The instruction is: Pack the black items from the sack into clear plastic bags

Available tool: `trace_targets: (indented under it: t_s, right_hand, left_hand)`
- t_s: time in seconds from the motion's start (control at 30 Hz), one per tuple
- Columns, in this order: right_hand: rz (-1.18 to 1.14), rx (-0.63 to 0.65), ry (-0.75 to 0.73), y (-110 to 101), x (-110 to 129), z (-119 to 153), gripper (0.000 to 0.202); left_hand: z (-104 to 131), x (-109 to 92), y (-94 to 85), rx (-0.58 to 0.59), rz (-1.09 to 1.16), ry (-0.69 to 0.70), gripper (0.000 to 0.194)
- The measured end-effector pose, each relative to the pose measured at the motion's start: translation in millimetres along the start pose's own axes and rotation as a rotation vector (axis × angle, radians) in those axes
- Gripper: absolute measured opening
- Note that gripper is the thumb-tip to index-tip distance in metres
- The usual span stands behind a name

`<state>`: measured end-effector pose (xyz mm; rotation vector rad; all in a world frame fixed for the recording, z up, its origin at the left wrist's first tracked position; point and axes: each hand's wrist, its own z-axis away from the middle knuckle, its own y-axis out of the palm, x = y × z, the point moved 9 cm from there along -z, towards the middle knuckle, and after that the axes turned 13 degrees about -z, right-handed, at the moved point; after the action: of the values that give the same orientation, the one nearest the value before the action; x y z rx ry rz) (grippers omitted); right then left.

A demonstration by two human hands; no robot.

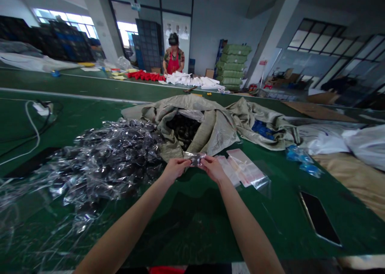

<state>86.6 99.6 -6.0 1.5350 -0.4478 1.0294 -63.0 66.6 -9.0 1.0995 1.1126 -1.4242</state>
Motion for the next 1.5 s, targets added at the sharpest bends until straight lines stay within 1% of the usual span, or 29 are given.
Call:
trace_targets:
  t_s: [0.13, 0.23, 0.3, 0.33, 0.37, 0.4, 0.43, 0.47, 0.53, 0.57, 0.6, 0.63, 0.67, 0.7, 0.77, 0.8, 0.83, 0.87, 0.93, 0.97, 1.0, 1.03, 1.07, 1.1, 1.17, 1.27, 1.33, 1.4, 1.5]
  right_hand:
    - [-0.018, -0.052, 0.021, -10.6, -17.3, -3.4, 0.043]
    - [0.016, -0.069, 0.034, -12.3, -30.7, -4.3, 0.04]
    - [0.039, -0.035, 0.064, -7.1, -37.7, -3.7, 0.042]
    - [0.054, -0.007, 0.078, -4.0, -39.0, -3.0, 0.045]
    - [0.082, 0.018, 0.082, -2.4, -37.7, -1.9, 0.049]
    - [0.133, 0.028, 0.072, -3.8, -33.3, -0.7, 0.05]
    - [0.216, 0.017, 0.044, -9.2, -25.6, 0.9, 0.049]
    - [0.332, -0.018, -0.005, -18.3, -14.0, 3.1, 0.047]
    - [0.678, -0.127, -0.136, -42.4, 16.0, 10.5, 0.038]
    - [0.895, -0.172, -0.227, -51.8, 32.7, 15.9, 0.033]
    - [1.094, -0.207, -0.296, -59.6, 45.5, 21.4, 0.03]
    - [1.264, -0.232, -0.33, -66.8, 53.5, 26.0, 0.03]
    - [1.408, -0.241, -0.332, -72.9, 56.6, 29.4, 0.03]
    - [1.525, -0.244, -0.316, -77.8, 56.4, 31.9, 0.029]
    - [1.677, -0.244, -0.288, -80.4, 51.4, 35.4, 0.029]
    - [1.718, -0.247, -0.296, -77.4, 48.7, 36.7, 0.028]
    - [1.742, -0.253, -0.319, -72.1, 46.6, 37.6, 0.028]
    - [1.756, -0.263, -0.349, -65.6, 45.2, 38.1, 0.028]
    - [1.785, -0.303, -0.372, -55.4, 43.3, 37.1, 0.028]
    - [1.809, -0.331, -0.352, -53.5, 42.5, 35.7, 0.028]
    - [1.834, -0.353, -0.317, -53.5, 41.3, 33.9, 0.028]
    - [1.856, -0.367, -0.272, -55.4, 40.0, 32.3, 0.029]
    - [1.87, -0.368, -0.227, -58.3, 38.6, 30.9, 0.029]
    - [1.873, -0.356, -0.189, -61.6, 37.2, 30.0, 0.028]
    - [1.855, -0.326, -0.146, -68.7, 36.3, 30.2, 0.026]
    - [1.813, -0.304, -0.149, -77.7, 39.4, 33.4, 0.027]
    - [1.789, -0.305, -0.162, -82.5, 41.4, 35.2, 0.028]
    - [1.768, -0.323, -0.174, -87.0, 42.7, 36.1, 0.03]
    - [1.741, -0.366, -0.203, -92.2, 45.5, 37.4, 0.032]
  left_hand:
    - [4.0, 3.8, -3.9, -0.03, 0.048, 0.006, 0.053]
    - [5.3, 11.4, -4.4, -0.021, 0.113, -0.001, 0.053]
    - [5.4, 15.0, -9.3, -0.002, 0.13, -0.014, 0.054]
    - [5.4, 14.7, -17.2, -0.011, 0.112, -0.02, 0.053]
    - [5.4, 11.9, -30.8, -0.047, 0.07, -0.02, 0.053]
    - [5.9, 5.7, -50.9, -0.115, 0.002, -0.013, 0.053]
    - [7.6, -4.6, -78.7, -0.236, -0.082, 0.005, 0.053]
    - [11.9, -20.3, -112.0, -0.4, -0.199, 0.043, 0.052]
    - [31.4, -64.9, -180.1, -0.824, -0.533, 0.143, 0.044]
    - [41.0, -88.0, -204.7, -0.998, -0.711, 0.186, 0.043]
    - [44.4, -107.8, -220.6, -1.096, -0.898, 0.215, 0.042]
    - [40.8, -121.3, -231.0, -1.117, -1.075, 0.205, 0.042]
    - [32.2, -126.7, -239.5, -1.086, -1.22, 0.131, 0.041]
    - [19.5, -125.0, -244.8, -0.991, -1.344, 0.019, 0.04]
    - [-2.4, -115.1, -243.2, -0.791, -1.51, -0.15, 0.04]
    - [-10.1, -111.7, -236.9, -0.733, -1.559, -0.181, 0.039]
    - [-16.0, -111.7, -227.3, -0.72, -1.592, -0.162, 0.039]
    - [-20.5, -113.8, -214.7, -0.735, -1.611, -0.102, 0.04]
    - [-31.6, -113.7, -180.5, -0.701, -1.626, 0.073, 0.04]
    - [-38.6, -109.4, -161.1, -0.628, -1.627, 0.16, 0.04]
    - [-47.2, -100.2, -141.4, -0.499, -1.635, 0.22, 0.038]
    - [-54.4, -89.4, -127.6, -0.394, -1.641, 0.233, 0.036]
    - [-60.2, -78.8, -120.3, -0.324, -1.651, 0.212, 0.034]
    - [-64.7, -69.3, -119.9, -0.294, -1.661, 0.163, 0.033]
    - [-70.1, -59.6, -130.0, -0.308, -1.669, 0.099, 0.033]
    - [-75.3, -59.2, -153.8, -0.374, -1.666, 0.029, 0.036]
    - [-80.7, -59.3, -160.4, -0.367, -1.659, -0.048, 0.036]
    - [-86.6, -62.9, -149.0, -0.343, -1.638, -0.035, 0.039]
    - [-92.5, -67.9, -110.1, -0.251, -1.563, 0.113, 0.043]
